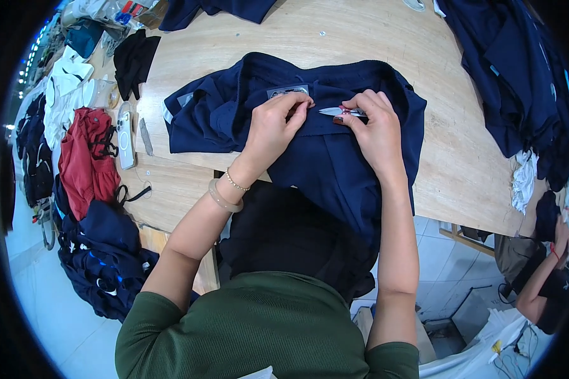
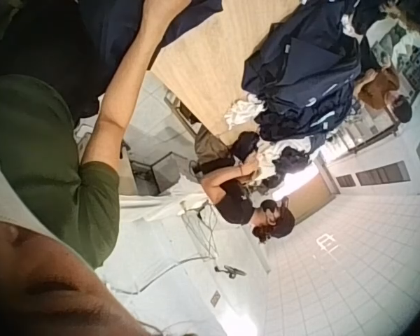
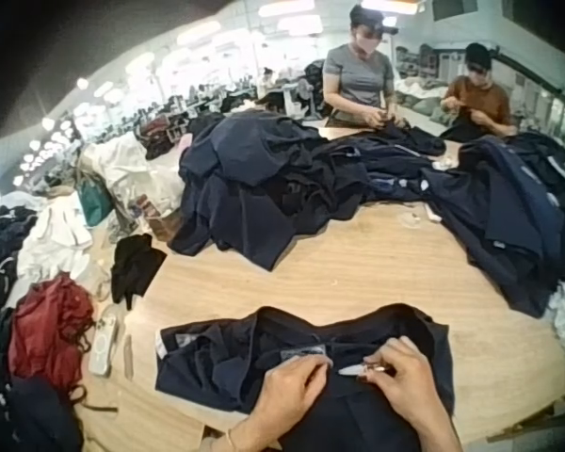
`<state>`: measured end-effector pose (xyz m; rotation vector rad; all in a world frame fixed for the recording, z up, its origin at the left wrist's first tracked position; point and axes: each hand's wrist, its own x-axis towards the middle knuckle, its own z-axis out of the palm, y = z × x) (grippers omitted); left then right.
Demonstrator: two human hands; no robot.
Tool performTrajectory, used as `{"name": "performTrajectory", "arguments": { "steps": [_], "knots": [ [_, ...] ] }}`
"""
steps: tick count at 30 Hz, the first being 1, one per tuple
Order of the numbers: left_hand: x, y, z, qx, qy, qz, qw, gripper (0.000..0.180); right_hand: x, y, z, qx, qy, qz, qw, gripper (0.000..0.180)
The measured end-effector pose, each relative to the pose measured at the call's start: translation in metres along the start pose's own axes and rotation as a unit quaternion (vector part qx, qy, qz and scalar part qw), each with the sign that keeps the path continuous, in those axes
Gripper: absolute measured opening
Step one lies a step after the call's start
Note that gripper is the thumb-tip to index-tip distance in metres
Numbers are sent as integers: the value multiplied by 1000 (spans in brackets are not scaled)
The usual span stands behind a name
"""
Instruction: Trimming loose threads from blue garments using specialized thread snips.
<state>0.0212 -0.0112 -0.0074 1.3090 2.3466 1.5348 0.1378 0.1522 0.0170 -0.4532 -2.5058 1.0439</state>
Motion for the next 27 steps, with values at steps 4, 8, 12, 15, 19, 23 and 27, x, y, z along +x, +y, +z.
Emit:
{"name": "performTrajectory", "arguments": {
  "steps": [4,8,12,15,19,23,27],
  "knots": [
    [2,1,-4,26,-24,50,998,12,-1,2,-4,29,14,45,998,21],
    [-2,4,1,96,-18,118,988,11,0,0,-5,29,20,45,998,22],
    [-2,0,4,90,13,95,991,9,0,1,-2,16,5,29,999,18],
    [0,-1,4,73,6,80,994,8,-1,2,-1,8,-5,5,1000,16],
    [1,-2,3,52,6,77,996,8,0,1,2,-1,-9,0,1000,18],
    [0,-2,3,47,0,56,997,9,1,0,5,-5,-15,-5,1000,18],
    [1,-3,2,44,7,61,997,7,2,-1,8,1,-25,2,1000,19]
  ]
}}
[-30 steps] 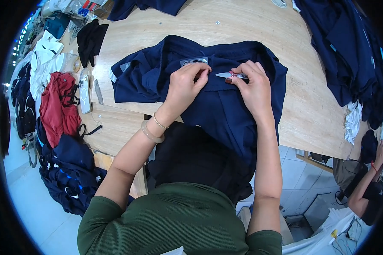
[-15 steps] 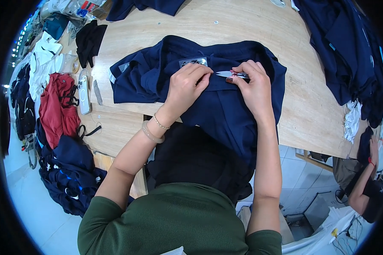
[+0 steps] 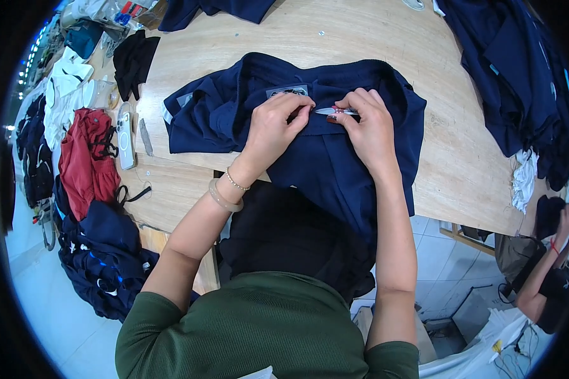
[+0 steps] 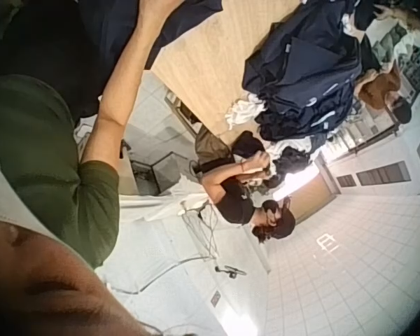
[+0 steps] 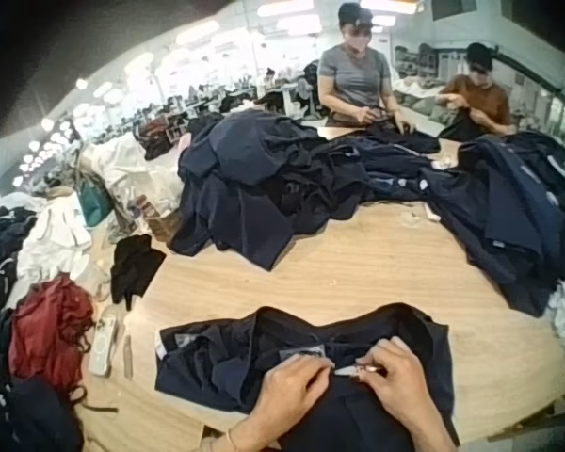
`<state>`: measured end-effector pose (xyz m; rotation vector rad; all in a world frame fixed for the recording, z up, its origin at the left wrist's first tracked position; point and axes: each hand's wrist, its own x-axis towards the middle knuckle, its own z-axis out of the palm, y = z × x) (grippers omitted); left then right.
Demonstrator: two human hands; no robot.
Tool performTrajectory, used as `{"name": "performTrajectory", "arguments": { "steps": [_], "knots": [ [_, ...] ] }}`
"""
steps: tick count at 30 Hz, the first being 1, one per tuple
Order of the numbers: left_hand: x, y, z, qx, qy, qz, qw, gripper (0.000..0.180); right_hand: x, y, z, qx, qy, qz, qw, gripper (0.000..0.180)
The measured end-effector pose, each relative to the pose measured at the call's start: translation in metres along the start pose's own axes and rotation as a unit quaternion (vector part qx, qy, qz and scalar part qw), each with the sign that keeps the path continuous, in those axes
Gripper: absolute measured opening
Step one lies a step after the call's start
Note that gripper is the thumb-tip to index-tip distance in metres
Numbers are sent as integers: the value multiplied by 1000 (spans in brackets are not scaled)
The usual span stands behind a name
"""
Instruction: Trimming loose threads from blue garments using specialized thread snips.
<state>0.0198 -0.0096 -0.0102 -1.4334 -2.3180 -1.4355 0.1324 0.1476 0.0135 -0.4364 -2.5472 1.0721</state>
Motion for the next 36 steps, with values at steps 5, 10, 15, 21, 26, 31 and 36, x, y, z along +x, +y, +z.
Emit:
{"name": "performTrajectory", "arguments": {
  "steps": [5,10,15,21,26,31,36],
  "knots": [
    [1,16,-12,-191,71,-160,966,8,-2,10,-3,280,52,145,948,9],
    [-42,48,-30,-532,54,-331,778,20,2,7,-10,406,82,154,897,12],
    [-45,79,-13,-592,29,-513,621,30,3,5,-4,265,18,148,952,9],
    [-43,58,2,-700,131,-505,488,10,2,-10,3,144,-32,50,988,13],
    [-27,77,-16,-687,146,-468,537,13,-11,-48,-21,229,70,10,971,17],
    [-15,97,-31,-689,132,-445,557,14,-18,-76,-25,101,90,-115,984,28],
    [-8,103,-37,-672,62,-454,581,14,-18,-75,-20,-39,158,-224,961,25]
  ]
}}
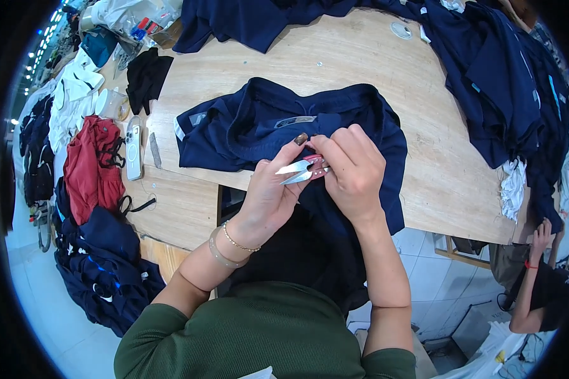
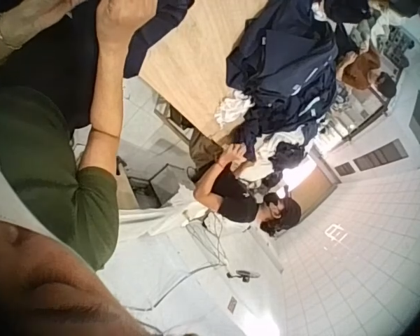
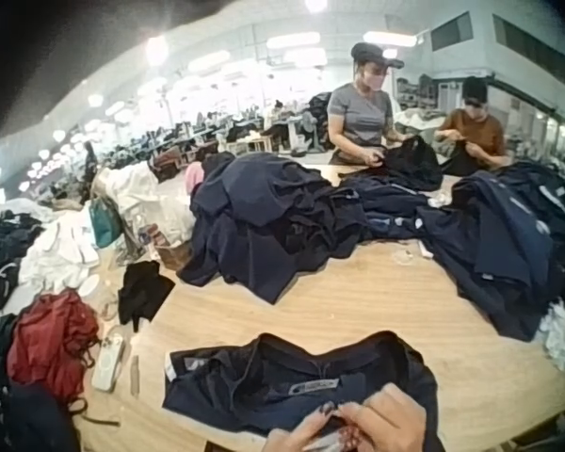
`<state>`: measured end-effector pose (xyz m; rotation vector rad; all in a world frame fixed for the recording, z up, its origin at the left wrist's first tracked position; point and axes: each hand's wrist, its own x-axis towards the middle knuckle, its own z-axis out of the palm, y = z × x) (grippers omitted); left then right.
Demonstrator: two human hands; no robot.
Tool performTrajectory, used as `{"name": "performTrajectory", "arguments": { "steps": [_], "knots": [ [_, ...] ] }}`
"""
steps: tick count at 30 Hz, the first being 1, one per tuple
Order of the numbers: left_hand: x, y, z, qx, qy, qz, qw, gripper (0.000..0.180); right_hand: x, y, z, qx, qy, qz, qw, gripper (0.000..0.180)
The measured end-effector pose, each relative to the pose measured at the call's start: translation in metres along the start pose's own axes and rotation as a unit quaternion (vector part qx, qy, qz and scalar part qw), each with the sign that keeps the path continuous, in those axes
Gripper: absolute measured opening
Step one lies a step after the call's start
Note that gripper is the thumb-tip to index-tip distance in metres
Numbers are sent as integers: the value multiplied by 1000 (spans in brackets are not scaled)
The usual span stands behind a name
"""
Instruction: Trimming loose threads from blue garments using specialized thread snips.
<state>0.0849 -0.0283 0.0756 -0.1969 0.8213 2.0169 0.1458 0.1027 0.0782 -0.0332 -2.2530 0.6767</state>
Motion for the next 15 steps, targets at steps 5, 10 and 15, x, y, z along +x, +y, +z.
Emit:
{"name": "performTrajectory", "arguments": {
  "steps": [5,10,15],
  "knots": [
    [4,2,5,-21,8,31,999,13,1,2,-6,262,60,298,916,3],
    [6,6,3,-30,-7,36,999,11,0,2,-26,221,59,313,922,14],
    [3,7,11,-23,17,32,999,10,-4,-1,-38,61,29,206,976,25]
  ]
}}
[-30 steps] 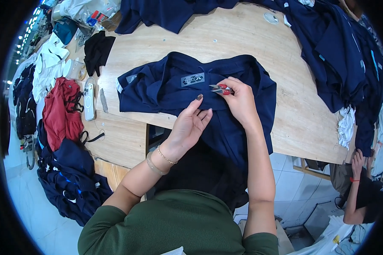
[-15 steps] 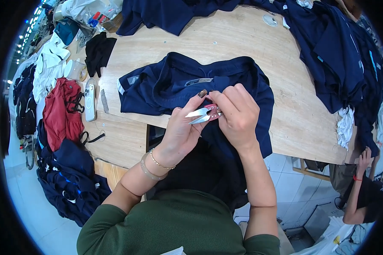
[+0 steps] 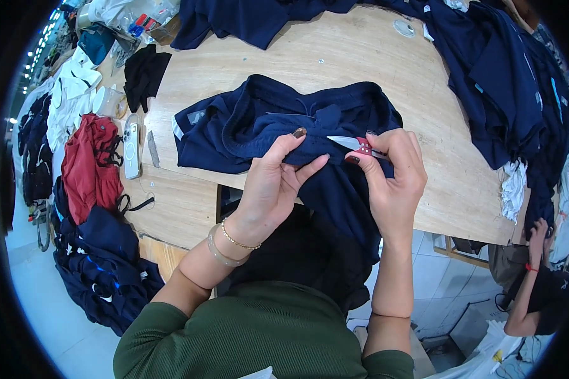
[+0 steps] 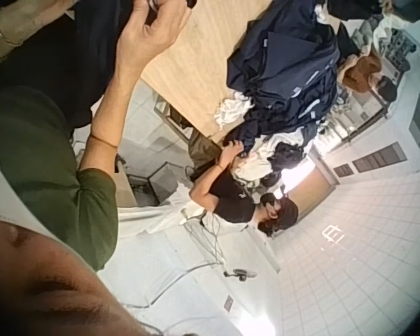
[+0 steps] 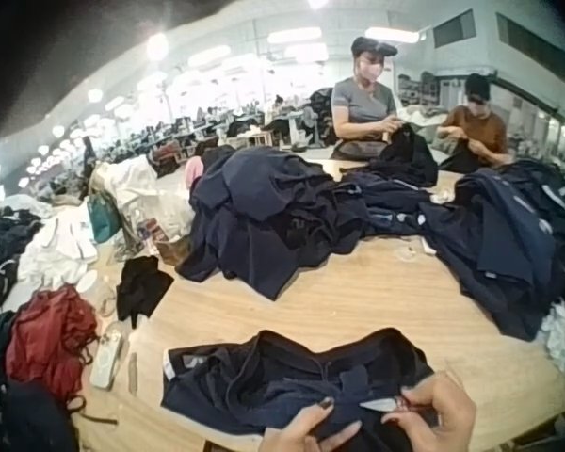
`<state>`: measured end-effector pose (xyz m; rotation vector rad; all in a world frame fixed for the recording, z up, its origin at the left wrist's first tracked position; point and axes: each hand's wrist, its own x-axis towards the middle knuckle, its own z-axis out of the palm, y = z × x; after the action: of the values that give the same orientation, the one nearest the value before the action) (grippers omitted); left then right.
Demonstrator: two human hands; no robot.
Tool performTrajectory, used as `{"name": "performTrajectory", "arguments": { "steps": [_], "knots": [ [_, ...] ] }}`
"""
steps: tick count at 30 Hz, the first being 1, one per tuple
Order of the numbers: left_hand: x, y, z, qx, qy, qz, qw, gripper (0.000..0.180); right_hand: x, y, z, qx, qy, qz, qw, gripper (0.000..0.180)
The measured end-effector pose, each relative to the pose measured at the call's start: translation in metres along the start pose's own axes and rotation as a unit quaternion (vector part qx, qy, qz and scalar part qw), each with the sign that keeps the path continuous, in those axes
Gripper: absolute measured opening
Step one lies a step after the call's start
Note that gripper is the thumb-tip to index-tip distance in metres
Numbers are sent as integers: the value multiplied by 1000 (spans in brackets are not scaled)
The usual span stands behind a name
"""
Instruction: Trimming loose threads from blue garments using specialized thread snips.
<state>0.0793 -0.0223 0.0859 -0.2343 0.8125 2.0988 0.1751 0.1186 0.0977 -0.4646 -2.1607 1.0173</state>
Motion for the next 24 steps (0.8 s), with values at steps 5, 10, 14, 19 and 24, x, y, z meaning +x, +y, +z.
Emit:
{"name": "performTrajectory", "arguments": {
  "steps": [5,10,14,19,24],
  "knots": [
    [-2,3,3,17,-4,21,1000,10,2,-1,3,-13,-12,-31,999,24],
    [-1,1,3,27,-5,42,999,10,4,-1,6,-33,-5,-78,996,25],
    [-3,0,5,26,-7,57,998,11,6,-2,7,-48,-8,-99,994,26],
    [-2,0,6,38,-14,63,997,10,6,-6,10,-55,-12,-94,994,25],
    [-4,2,4,34,-7,64,997,10,1,-1,2,0,8,-20,1000,22]
  ]
}}
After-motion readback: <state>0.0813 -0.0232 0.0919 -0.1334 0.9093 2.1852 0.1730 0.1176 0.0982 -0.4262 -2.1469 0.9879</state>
